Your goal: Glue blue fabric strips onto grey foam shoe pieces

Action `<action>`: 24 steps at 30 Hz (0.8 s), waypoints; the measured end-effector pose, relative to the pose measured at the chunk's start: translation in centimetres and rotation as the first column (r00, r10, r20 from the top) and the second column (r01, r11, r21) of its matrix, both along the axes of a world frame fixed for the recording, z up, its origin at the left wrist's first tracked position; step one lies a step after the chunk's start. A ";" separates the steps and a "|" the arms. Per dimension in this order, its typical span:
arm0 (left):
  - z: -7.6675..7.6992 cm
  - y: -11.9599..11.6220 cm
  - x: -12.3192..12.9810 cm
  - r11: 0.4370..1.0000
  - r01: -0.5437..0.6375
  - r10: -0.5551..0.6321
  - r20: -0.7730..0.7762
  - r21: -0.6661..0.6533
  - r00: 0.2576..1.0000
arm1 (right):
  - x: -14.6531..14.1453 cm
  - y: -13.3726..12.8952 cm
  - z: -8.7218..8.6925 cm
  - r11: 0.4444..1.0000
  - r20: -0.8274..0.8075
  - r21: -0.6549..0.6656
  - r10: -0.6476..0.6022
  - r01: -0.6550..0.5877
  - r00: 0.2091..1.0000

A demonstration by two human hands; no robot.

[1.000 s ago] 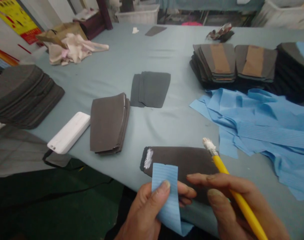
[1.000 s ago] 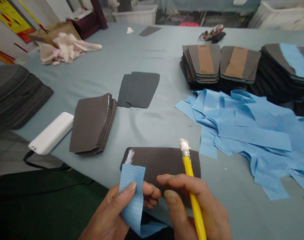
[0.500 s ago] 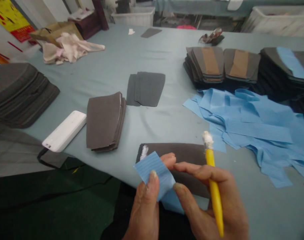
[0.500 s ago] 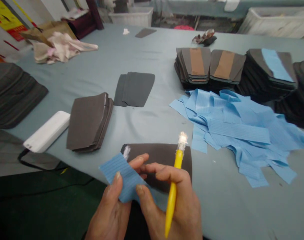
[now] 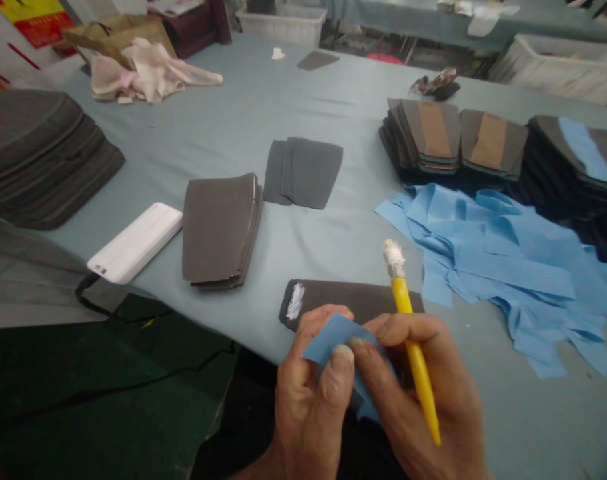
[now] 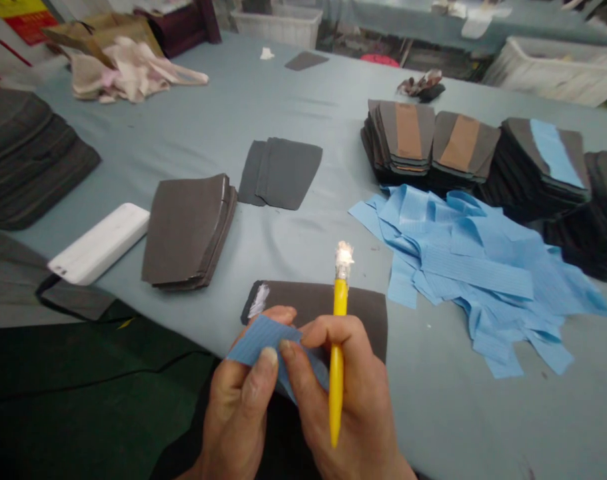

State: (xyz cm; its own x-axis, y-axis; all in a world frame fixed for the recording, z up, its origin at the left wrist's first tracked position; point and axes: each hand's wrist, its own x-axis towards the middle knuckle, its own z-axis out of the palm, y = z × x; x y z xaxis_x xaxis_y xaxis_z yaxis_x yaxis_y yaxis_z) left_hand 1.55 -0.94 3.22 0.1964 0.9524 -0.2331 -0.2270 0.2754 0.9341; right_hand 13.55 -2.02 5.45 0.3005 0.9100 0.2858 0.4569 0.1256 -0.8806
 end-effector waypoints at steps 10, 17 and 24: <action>0.1 0.8 -1.1 1.000 0.008 -0.009 -0.211 -0.004 0.977 | 0.5 1.1 -0.6 0.996 0.119 -0.067 0.065 -0.057 0.991; -1.3 1.1 -3.4 0.714 0.385 0.208 -0.701 0.586 0.682 | 3.1 4.0 -1.7 0.972 0.095 -0.106 0.220 -0.210 0.971; -1.4 1.1 -3.3 0.672 0.482 0.228 -0.777 0.561 0.587 | 3.3 5.9 -2.6 0.910 0.071 -0.238 0.366 -0.340 0.928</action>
State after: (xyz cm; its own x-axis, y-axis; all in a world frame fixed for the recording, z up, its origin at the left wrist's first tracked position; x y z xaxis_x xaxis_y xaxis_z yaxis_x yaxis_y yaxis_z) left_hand -1.80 0.15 1.77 0.4232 0.8493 0.3156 0.6070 -0.5244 0.5972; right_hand 16.82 3.88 2.83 -0.0740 0.9939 0.0813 0.5152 0.1079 -0.8503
